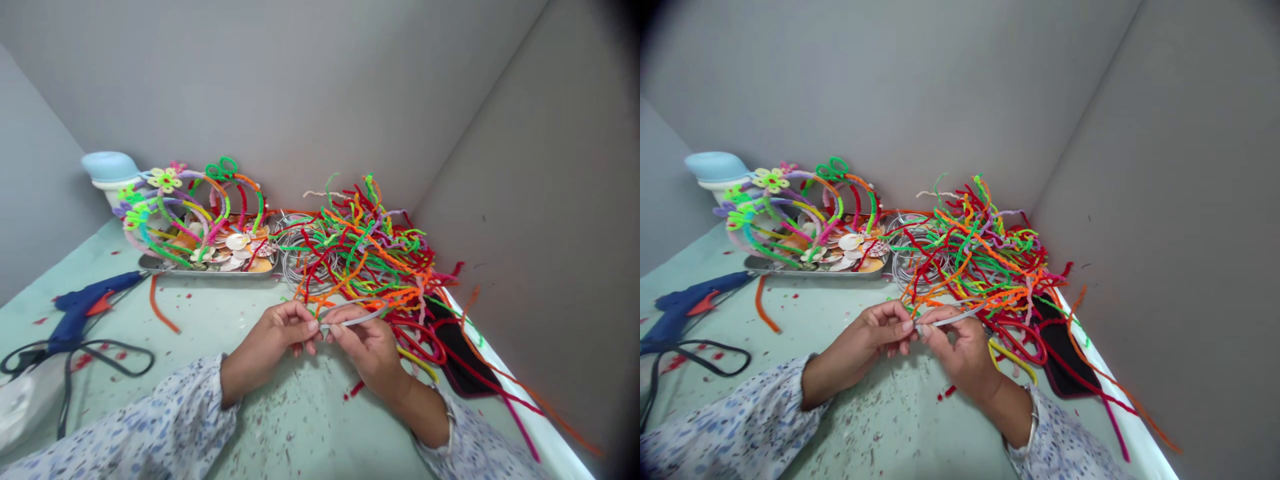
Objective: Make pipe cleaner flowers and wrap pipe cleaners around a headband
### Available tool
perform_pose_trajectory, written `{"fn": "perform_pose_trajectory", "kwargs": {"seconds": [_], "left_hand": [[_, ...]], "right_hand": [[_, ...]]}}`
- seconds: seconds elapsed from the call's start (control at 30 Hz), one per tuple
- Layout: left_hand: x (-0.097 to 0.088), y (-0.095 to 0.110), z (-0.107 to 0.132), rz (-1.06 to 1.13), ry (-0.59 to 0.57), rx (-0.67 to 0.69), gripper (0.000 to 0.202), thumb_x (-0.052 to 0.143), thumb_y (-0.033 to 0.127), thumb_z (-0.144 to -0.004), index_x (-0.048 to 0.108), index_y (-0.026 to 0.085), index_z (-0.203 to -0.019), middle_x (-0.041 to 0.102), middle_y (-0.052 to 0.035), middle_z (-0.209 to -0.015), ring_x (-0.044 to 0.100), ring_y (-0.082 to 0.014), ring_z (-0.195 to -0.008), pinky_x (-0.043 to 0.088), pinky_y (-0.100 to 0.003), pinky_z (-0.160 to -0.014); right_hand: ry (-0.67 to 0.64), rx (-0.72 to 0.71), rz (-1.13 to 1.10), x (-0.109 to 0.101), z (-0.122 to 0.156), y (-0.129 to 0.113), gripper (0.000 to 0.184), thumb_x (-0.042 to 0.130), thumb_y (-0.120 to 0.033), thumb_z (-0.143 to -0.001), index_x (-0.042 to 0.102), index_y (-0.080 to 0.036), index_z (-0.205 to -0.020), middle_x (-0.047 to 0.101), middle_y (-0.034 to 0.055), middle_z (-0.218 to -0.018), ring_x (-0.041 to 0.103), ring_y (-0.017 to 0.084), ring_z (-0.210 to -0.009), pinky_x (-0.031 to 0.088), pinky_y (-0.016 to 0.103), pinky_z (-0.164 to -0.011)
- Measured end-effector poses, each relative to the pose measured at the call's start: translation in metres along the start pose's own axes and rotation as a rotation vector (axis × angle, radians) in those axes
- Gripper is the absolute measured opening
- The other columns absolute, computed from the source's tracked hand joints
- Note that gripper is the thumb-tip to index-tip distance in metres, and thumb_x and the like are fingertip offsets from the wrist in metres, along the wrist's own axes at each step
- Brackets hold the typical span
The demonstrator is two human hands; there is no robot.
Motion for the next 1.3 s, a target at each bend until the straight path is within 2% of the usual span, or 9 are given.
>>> {"fn": "perform_pose_trajectory", "kwargs": {"seconds": [0.13,0.33,0.57,0.73,0.87,0.97,1.1,1.2,1.3], "left_hand": [[0.001,-0.002,0.0,0.024,0.003,-0.062,0.018,0.07,0.027,-0.074,0.06,0.013,-0.072,0.064,-0.001,-0.068,0.054,-0.0061,-0.051,0.033,-0.018,-0.047],[0.0,-0.004,-0.003,0.009,-0.024,-0.074,0.022,0.068,0.033,-0.076,0.062,0.012,-0.075,0.065,-0.003,-0.072,0.055,-0.0068,-0.052,0.036,-0.018,-0.048],[0.0,-0.006,-0.002,0.008,-0.028,-0.113,0.019,0.065,0.03,-0.077,0.061,0.012,-0.072,0.062,-0.0003,-0.061,0.051,-0.0061,-0.044,0.036,-0.019,-0.046],[0.001,-0.005,0.0,0.014,-0.004,-0.173,0.019,0.065,0.029,-0.074,0.059,0.012,-0.068,0.06,0.0001,-0.057,0.048,-0.0055,-0.04,0.035,-0.018,-0.044],[0.002,-0.005,0.0,0.027,-0.021,-0.189,0.017,0.066,0.027,-0.073,0.058,0.013,-0.067,0.06,0.0005,-0.056,0.047,-0.005,-0.039,0.035,-0.017,-0.043],[0.002,-0.005,-0.001,0.027,-0.031,-0.152,0.019,0.065,0.03,-0.076,0.059,0.013,-0.07,0.062,-0.0007,-0.061,0.05,-0.0055,-0.042,0.037,-0.018,-0.045],[0.003,-0.004,-0.002,0.035,-0.033,-0.068,0.025,0.059,0.035,-0.082,0.061,0.011,-0.078,0.066,-0.0047,-0.071,0.054,-0.0067,-0.047,0.038,-0.018,-0.046],[0.003,-0.005,-0.002,0.043,-0.034,-0.047,0.02,0.058,0.032,-0.083,0.061,0.012,-0.083,0.067,-0.0054,-0.075,0.056,-0.0075,-0.048,0.037,-0.018,-0.046],[0.003,-0.006,-0.003,0.009,-0.048,-0.029,0.014,0.059,0.026,-0.082,0.061,0.012,-0.084,0.067,-0.0051,-0.077,0.056,-0.0072,-0.05,0.037,-0.018,-0.047]], "right_hand": [[-0.005,-0.032,0.045,0.0,0.001,0.0,0.007,0.059,-0.022,-0.085,0.066,-0.022,-0.085,0.068,0.0034,-0.082,0.064,0.019,-0.081,0.05,0.035,-0.077],[0.026,-0.002,0.065,-0.003,0.001,0.003,0.007,0.058,-0.023,-0.086,0.064,-0.022,-0.088,0.067,0.0031,-0.082,0.062,0.017,-0.075,0.05,0.032,-0.071],[-0.032,0.031,0.078,0.001,0.003,0.004,0.007,0.057,-0.023,-0.086,0.063,-0.022,-0.088,0.066,0.003,-0.081,0.062,0.017,-0.073,0.05,0.033,-0.071],[-0.062,-0.063,0.095,0.003,0.002,-0.002,0.009,0.057,-0.018,-0.085,0.064,-0.022,-0.088,0.067,0.0032,-0.082,0.064,0.019,-0.083,0.05,0.036,-0.079],[-0.067,-0.102,0.1,0.003,0.002,-0.004,0.01,0.059,-0.017,-0.083,0.065,-0.023,-0.088,0.068,0.0034,-0.083,0.065,0.02,-0.083,0.05,0.036,-0.079],[-0.021,-0.03,0.05,0.002,0.001,0.0,0.007,0.058,-0.021,-0.084,0.064,-0.022,-0.087,0.067,0.0029,-0.08,0.064,0.019,-0.077,0.051,0.034,-0.075],[0.104,0.111,-0.093,-0.003,-0.001,0.007,0.006,0.06,-0.026,-0.084,0.063,-0.021,-0.086,0.065,0.0008,-0.077,0.062,0.014,-0.062,0.051,0.027,-0.06],[0.158,0.162,-0.131,-0.005,-0.002,0.008,0.009,0.062,-0.028,-0.082,0.062,-0.02,-0.084,0.065,0.0,-0.071,0.062,0.013,-0.059,0.05,0.025,-0.056],[0.14,0.168,-0.126,-0.003,-0.002,0.006,0.01,0.062,-0.03,-0.082,0.062,-0.019,-0.083,0.066,0.0001,-0.069,0.062,0.014,-0.059,0.051,0.026,-0.058]]}}
Point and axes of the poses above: each hand's wrist, its own z-axis away from the middle knuckle, its own x-axis out of the palm, y = z × x, the point moved 5 cm from there along -z, towards the middle knuckle
